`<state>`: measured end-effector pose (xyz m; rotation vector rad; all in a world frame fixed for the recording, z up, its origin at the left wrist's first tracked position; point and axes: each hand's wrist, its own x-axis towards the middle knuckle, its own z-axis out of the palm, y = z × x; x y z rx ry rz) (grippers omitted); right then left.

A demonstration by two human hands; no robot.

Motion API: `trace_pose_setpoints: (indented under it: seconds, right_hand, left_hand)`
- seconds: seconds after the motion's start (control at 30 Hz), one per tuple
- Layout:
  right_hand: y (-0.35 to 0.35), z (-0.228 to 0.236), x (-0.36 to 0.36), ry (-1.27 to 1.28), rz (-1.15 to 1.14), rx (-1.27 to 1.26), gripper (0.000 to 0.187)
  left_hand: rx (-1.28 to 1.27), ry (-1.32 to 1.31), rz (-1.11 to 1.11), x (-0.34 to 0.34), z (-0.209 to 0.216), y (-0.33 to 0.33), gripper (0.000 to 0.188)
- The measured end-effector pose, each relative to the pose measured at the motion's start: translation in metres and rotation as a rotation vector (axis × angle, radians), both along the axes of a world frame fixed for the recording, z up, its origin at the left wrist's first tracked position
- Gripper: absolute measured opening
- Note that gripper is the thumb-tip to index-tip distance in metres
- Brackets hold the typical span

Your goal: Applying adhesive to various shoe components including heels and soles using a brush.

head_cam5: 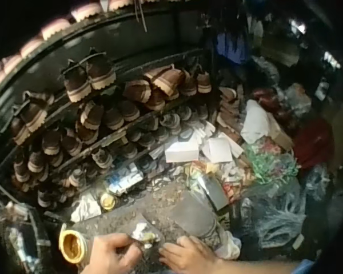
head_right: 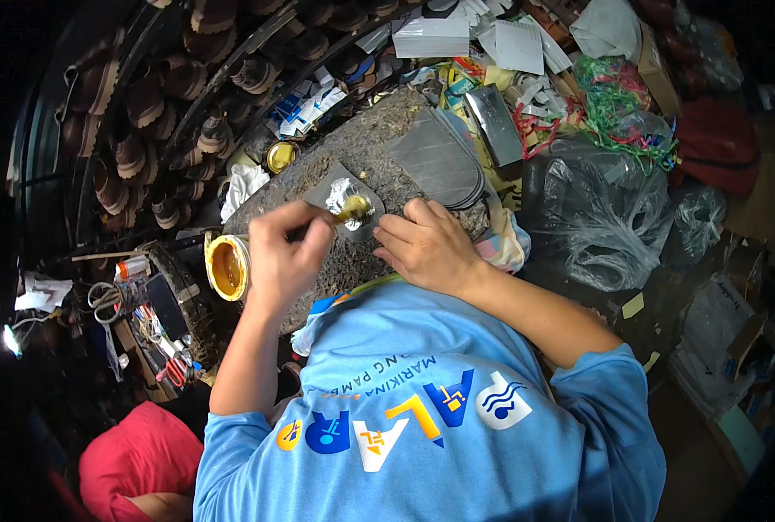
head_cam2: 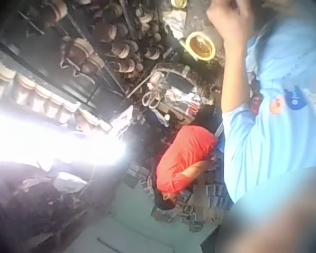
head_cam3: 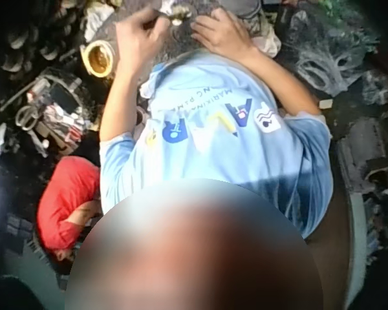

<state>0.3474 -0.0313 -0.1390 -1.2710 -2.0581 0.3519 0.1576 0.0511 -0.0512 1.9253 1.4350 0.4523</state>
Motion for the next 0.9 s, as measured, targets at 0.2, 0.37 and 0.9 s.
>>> trace_pose_setpoints:
  seconds: [0.2,0.37,0.9]
  right_hand:
    - [-0.001,-0.003,-0.001,-0.009,0.002,0.013,0.023]
    - [0.001,-0.003,0.002,-0.002,-0.001,-0.022,0.022]
    - [0.003,-0.003,0.002,0.008,0.019,-0.06,0.023]
  left_hand:
    - [0.149,-0.005,0.115,0.008,0.003,0.003,0.013]
    - [0.165,0.034,0.022,0.012,0.004,0.01,0.014]
    - [0.089,0.11,0.213,0.002,-0.001,0.043,0.023]
